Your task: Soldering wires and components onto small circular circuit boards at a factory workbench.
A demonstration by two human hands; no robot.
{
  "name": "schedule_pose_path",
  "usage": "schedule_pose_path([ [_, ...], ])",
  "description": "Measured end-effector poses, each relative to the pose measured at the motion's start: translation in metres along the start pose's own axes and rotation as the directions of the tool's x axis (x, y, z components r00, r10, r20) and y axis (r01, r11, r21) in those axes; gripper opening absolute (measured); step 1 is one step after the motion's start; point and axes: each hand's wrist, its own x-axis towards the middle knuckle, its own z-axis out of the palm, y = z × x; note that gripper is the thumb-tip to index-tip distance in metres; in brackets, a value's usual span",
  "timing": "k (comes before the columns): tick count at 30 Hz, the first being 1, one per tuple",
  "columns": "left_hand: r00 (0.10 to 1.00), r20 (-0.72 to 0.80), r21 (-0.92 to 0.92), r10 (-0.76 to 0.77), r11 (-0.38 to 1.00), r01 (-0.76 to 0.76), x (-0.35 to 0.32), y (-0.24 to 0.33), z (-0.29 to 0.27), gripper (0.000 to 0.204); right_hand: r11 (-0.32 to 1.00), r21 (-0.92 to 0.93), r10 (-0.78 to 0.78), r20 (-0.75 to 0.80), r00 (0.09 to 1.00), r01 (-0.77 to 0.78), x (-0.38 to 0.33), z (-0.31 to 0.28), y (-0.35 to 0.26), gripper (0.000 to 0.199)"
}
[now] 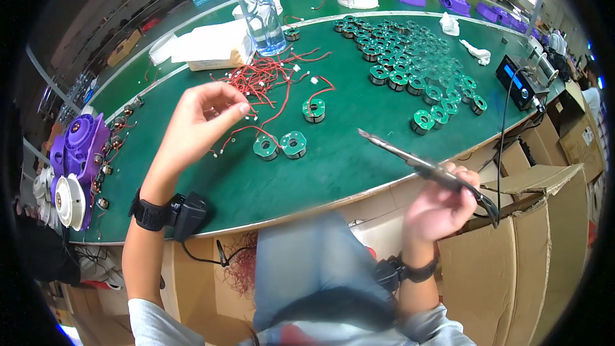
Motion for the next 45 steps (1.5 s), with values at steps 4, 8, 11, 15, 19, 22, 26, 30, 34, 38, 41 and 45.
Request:
schedule_pose_path([
  [4,0.997,-0.021,0.035,0.077,0.996,-0.076,0.014,0.019,0.011,0.027,0.997,-0.027,-0.069,0.082,0.994,0.071,0.015,-0.014,-0.012,0.018],
  [8,0.895,-0.198,0.316,0.401,0.890,-0.329,0.026,0.040,0.045,0.046,0.992,-0.059,-0.112,-0.003,0.994,0.112,0.017,-0.012,-0.016,0.018],
  [11,0.900,-0.098,0.291,0.425,0.877,-0.382,0.054,0.037,0.049,0.031,0.994,-0.041,-0.104,-0.013,0.994,0.104,0.015,-0.009,-0.019,0.017],
  [15,0.883,0.080,0.051,0.463,0.883,-0.467,0.070,0.040,0.047,0.010,0.995,-0.048,-0.092,-0.065,0.994,0.089,0.015,0.000,-0.020,0.015],
  [19,0.854,0.027,0.053,0.520,0.852,-0.521,0.062,0.045,0.036,0.010,0.987,-0.090,-0.141,-0.099,0.985,0.132,0.018,0.003,-0.022,0.015],
  [22,0.835,0.027,0.088,0.549,0.831,-0.549,0.055,0.053,0.031,0.013,0.988,-0.087,-0.138,-0.115,0.984,0.128,0.019,0.005,-0.022,0.015],
  [26,0.809,0.019,0.324,0.588,0.762,-0.561,0.049,0.056,0.040,0.015,0.994,-0.058,-0.101,-0.086,0.991,0.096,0.018,0.005,-0.023,0.015],
  [30,0.834,0.037,0.226,0.550,0.809,-0.543,0.050,0.051,0.038,0.012,0.996,-0.057,-0.068,-0.009,0.998,0.067,0.017,-0.002,-0.027,0.015],
  [34,0.853,0.075,0.082,0.516,0.849,-0.521,0.047,0.048,0.025,0.013,0.998,-0.056,-0.032,-0.007,0.999,0.032,0.016,-0.004,-0.028,0.015],
  [38,0.918,0.175,0.077,0.356,0.925,-0.373,0.044,0.040,0.001,0.012,0.999,-0.035,0.032,-0.030,0.999,-0.034,0.013,-0.004,-0.024,0.015],
  [41,0.952,0.154,0.134,0.263,0.950,-0.284,0.047,0.032,-0.008,0.011,0.988,-0.121,0.099,0.016,0.995,-0.096,0.012,0.006,-0.015,0.017],
  [45,0.961,0.235,0.012,0.145,0.988,-0.152,0.047,0.027,-0.006,0.011,0.976,-0.196,0.101,0.013,0.995,-0.097,0.009,0.023,-0.001,0.017],
])
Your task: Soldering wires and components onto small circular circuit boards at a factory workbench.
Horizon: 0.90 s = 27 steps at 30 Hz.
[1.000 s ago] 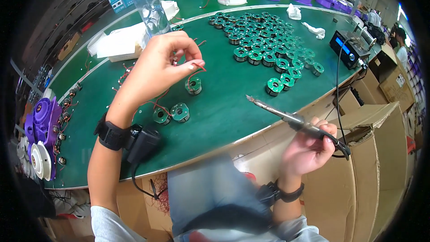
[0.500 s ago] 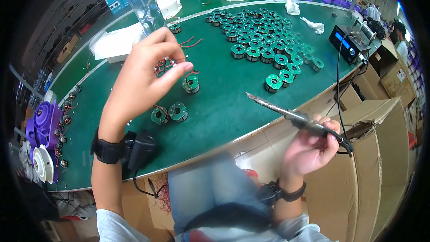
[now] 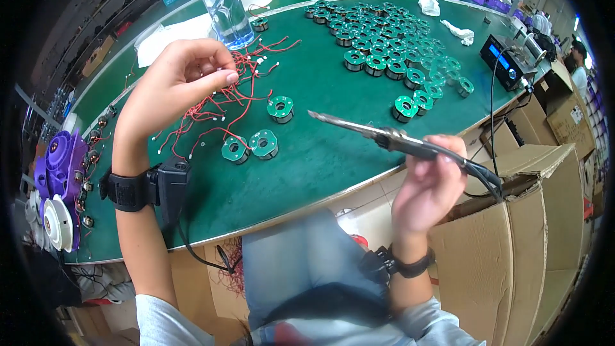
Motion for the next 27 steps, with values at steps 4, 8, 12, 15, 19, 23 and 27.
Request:
schedule_pose_path([
  [4,1.000,0.011,-0.039,0.013,0.999,-0.013,0.000,-0.001,-0.001,0.012,0.991,-0.132,-0.021,0.018,1.000,0.023,0.000,0.019,0.009,0.017],
  [8,0.998,0.029,-0.162,0.050,0.986,-0.045,0.001,0.003,0.004,0.012,0.982,-0.182,-0.037,0.036,0.999,0.043,-0.006,0.023,0.012,0.016],
  [12,0.998,0.017,-0.163,0.067,0.985,-0.064,0.003,0.009,0.010,0.012,0.980,-0.197,-0.032,0.046,0.998,0.040,-0.008,0.020,0.013,0.016],
  [15,0.998,0.013,-0.120,0.059,0.991,-0.057,0.004,0.008,0.011,0.012,0.973,-0.230,0.013,0.067,0.998,0.003,-0.010,0.022,0.012,0.016],
  [19,0.997,0.006,-0.118,0.073,0.990,-0.072,0.003,0.007,0.009,0.012,0.960,-0.279,0.045,0.128,0.991,-0.007,-0.013,0.031,0.011,0.014],
  [23,0.996,0.003,-0.104,0.088,0.991,-0.087,0.002,0.008,0.009,0.012,0.948,-0.317,0.040,0.160,0.986,0.013,-0.013,0.034,0.011,0.014],
  [27,0.996,-0.012,-0.105,0.093,0.990,-0.094,0.001,0.008,0.010,0.013,0.944,-0.329,0.062,0.170,0.983,-0.003,-0.013,0.033,0.012,0.015],
])
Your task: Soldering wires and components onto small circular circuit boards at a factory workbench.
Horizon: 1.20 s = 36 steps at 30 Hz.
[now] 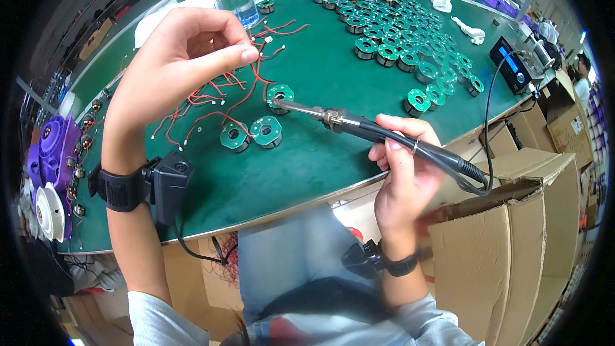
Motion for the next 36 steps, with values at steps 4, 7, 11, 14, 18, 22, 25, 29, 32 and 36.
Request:
schedule_pose_path([
  [4,1.000,-0.019,-0.017,0.011,1.000,-0.011,-0.0019,0.0000,0.0011,0.013,0.997,-0.077,0.007,0.024,1.000,-0.005,0.0001,0.0001,0.0003,0.019],
  [7,1.000,-0.030,-0.037,0.004,0.999,-0.005,-0.0023,0.0006,0.0003,0.013,0.996,-0.087,0.008,0.014,1.000,-0.007,0.0009,0.0016,0.0009,0.020],
  [11,0.999,-0.037,-0.012,0.006,1.000,-0.007,-0.0027,0.0014,-0.0003,0.014,0.998,-0.064,0.004,0.047,0.999,-0.001,0.0018,-0.0009,0.0012,0.019],
  [14,0.999,-0.048,0.010,0.013,1.000,-0.013,-0.0025,0.0009,-0.0003,0.014,0.999,-0.041,0.005,0.053,0.999,-0.003,0.0018,-0.0015,0.0020,0.017],
  [18,0.999,-0.049,0.005,0.007,1.000,-0.006,-0.0028,0.0014,-0.0005,0.014,0.998,-0.056,0.012,0.046,0.999,-0.009,0.0017,-0.0011,0.0022,0.017],
  [22,0.999,-0.047,0.009,0.009,1.000,-0.009,-0.0027,0.0019,-0.0004,0.015,0.998,-0.061,0.009,0.054,0.999,-0.005,0.0016,-0.0015,0.0024,0.017],
  [25,0.999,-0.049,0.008,0.020,1.000,-0.020,-0.0026,0.0009,-0.0003,0.015,0.998,-0.061,0.011,0.054,0.998,-0.007,0.0016,-0.0016,0.0023,0.017],
  [29,0.999,-0.030,0.012,0.033,0.999,-0.032,-0.0017,-0.0004,-0.0012,0.015,0.998,-0.060,0.011,0.046,0.999,-0.008,0.0017,-0.0010,0.0023,0.017],
  [32,0.999,-0.027,0.008,0.033,0.999,-0.032,-0.0019,0.0004,-0.0013,0.015,0.998,-0.058,0.009,0.044,0.999,-0.007,0.0019,-0.0011,0.0026,0.018],
  [36,0.999,-0.032,0.021,0.031,0.999,-0.031,-0.0026,0.0005,-0.0005,0.015,0.998,-0.064,0.006,0.055,0.998,-0.002,0.0022,-0.0013,0.0028,0.018],
])
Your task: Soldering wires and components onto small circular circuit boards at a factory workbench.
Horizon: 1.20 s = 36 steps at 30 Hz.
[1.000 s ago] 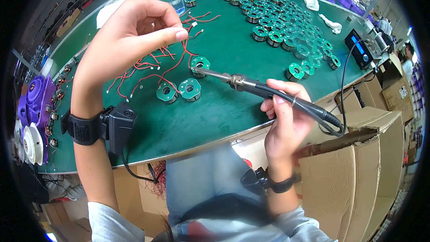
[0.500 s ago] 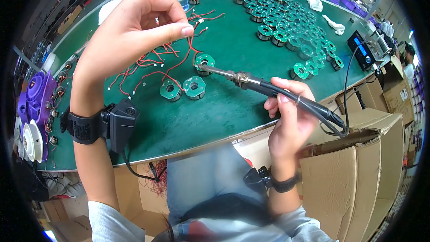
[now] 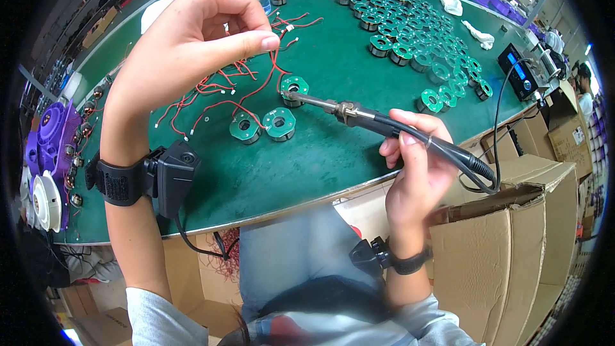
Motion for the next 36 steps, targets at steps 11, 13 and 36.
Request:
schedule_pose_path([
  [11,0.999,-0.037,-0.085,0.038,0.995,-0.042,-0.0020,-0.0003,0.0015,0.015,1.000,-0.005,-0.007,-0.026,1.000,0.007,0.0007,0.0008,0.0006,0.020],
  [13,0.999,-0.017,-0.080,0.041,0.996,-0.043,-0.0011,-0.0009,-0.0004,0.015,1.000,-0.002,-0.009,-0.044,0.999,0.009,0.0009,0.0015,0.0002,0.020],
  [36,0.996,-0.083,0.009,0.042,0.999,-0.041,-0.0033,0.0000,-0.0014,0.017,1.000,-0.009,-0.017,-0.038,0.999,0.017,-0.0014,0.0055,-0.0019,0.019],
])
